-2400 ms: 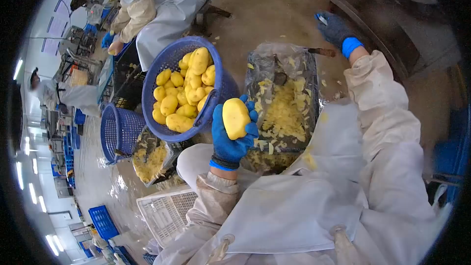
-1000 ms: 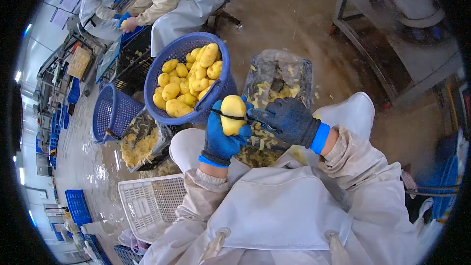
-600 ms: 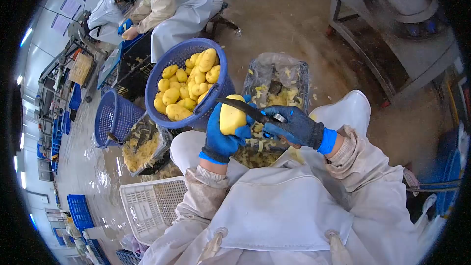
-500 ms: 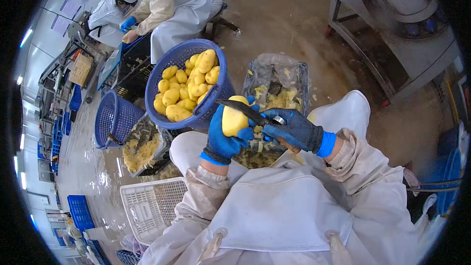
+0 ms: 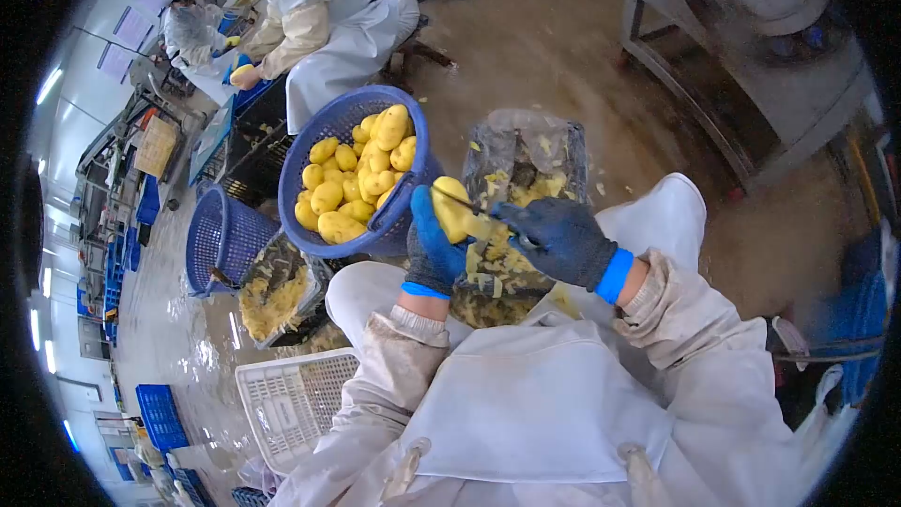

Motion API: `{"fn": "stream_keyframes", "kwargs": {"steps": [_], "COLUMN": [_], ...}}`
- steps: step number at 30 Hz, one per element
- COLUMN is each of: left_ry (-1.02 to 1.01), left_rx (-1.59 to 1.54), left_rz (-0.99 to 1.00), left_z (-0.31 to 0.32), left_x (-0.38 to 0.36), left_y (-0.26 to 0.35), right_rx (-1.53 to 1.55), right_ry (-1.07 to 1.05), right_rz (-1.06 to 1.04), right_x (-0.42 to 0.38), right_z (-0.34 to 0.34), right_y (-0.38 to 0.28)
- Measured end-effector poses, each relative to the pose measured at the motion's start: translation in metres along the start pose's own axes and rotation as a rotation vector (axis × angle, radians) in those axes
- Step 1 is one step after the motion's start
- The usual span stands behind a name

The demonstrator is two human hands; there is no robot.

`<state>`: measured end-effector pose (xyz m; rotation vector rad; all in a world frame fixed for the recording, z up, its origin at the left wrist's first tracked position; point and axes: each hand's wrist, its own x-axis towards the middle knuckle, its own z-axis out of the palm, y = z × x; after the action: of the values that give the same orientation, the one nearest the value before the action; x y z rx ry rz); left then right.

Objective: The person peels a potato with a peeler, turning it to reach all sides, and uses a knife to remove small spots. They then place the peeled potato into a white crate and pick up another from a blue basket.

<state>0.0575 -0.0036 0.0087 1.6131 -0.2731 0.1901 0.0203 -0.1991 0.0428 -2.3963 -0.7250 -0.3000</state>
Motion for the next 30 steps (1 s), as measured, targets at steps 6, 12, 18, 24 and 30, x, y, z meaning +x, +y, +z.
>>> {"fn": "stream_keyframes", "kwargs": {"steps": [6, 12, 18, 24, 30], "left_ry": [0.009, -0.119, -0.212, -0.064, 0.208], "left_rx": [-1.026, -1.196, -1.284, -1.088, -0.918], "left_rz": [-0.638, -0.617, -0.748, -0.760, -0.671], "left_z": [-0.019, -0.017, -0.020, -0.019, -0.005], "left_x": [0.023, 0.023, 0.021, 0.010, -0.005], "left_y": [0.027, 0.036, 0.022, 0.008, -0.011], "right_rx": [0.186, 0.357, 0.133, -0.157, -0.114], "right_ry": [0.237, 0.246, 0.018, -0.026, -0.171], "right_rz": [0.180, 0.087, -0.148, -0.198, -0.029], "right_x": [-0.008, -0.005, 0.015, 0.022, 0.023], "right_z": [-0.001, -0.002, -0.014, -0.001, 0.008], "right_y": [0.018, 0.005, -0.013, -0.018, -0.029]}}
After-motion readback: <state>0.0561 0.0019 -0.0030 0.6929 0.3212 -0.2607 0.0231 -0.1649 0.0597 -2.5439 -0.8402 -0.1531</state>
